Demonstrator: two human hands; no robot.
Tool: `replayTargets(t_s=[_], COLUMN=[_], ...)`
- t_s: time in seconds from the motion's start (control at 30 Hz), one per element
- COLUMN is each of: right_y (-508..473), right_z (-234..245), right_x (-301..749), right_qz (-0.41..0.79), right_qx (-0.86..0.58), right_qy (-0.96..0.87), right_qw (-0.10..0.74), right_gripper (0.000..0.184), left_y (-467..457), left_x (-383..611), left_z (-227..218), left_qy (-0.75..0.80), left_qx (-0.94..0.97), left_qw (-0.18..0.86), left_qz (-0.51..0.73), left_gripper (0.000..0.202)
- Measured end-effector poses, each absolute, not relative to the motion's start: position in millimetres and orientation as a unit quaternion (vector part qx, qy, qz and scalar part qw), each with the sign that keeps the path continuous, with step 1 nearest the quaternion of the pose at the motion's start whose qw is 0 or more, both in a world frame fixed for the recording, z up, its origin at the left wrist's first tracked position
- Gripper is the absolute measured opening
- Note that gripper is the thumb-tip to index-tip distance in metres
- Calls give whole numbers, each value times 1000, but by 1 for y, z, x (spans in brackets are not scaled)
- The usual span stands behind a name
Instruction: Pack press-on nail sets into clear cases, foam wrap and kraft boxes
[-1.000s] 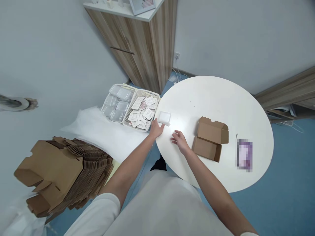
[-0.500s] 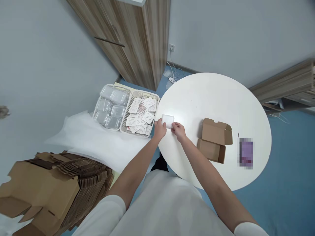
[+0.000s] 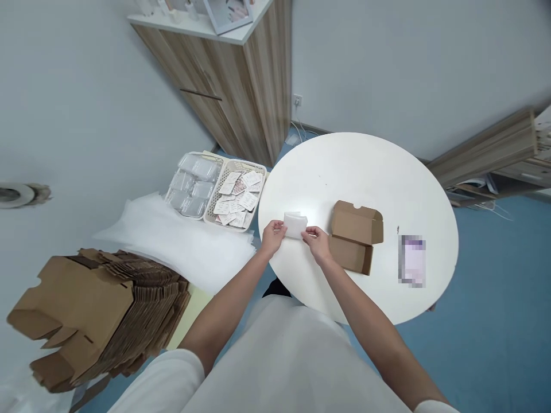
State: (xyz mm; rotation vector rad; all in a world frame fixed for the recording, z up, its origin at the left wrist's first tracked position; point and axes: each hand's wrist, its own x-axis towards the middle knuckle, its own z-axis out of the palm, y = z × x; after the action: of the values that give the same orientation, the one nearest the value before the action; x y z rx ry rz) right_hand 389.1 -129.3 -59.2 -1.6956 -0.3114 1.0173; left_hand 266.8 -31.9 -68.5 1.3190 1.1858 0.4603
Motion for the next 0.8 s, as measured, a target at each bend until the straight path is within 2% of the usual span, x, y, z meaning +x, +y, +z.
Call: replayTargets(t_s=[0.2, 0.3, 0.53, 0.8], right_y=[-216, -253, -286, -278], right_z=[-40, -38, -51, -58], right_x=[420, 439, 471, 477], right_qz=[397, 352, 300, 288], right_qx=[-710, -747, -819, -872], right_qy=[-142, -143, -246, -304], right_qw=[564, 546, 422, 253], right_gripper=[34, 31, 16, 14], left_y=[-99, -129, -162, -160], left_x=[300, 324, 366, 377], left_z=[-54, -53, -51, -59], left_qy=[447, 432, 451, 436], left_qx=[621, 662, 743, 779], left_qw=[620, 597, 492, 441], left_qz=[173, 138, 48, -90], left_gripper=[27, 24, 14, 26])
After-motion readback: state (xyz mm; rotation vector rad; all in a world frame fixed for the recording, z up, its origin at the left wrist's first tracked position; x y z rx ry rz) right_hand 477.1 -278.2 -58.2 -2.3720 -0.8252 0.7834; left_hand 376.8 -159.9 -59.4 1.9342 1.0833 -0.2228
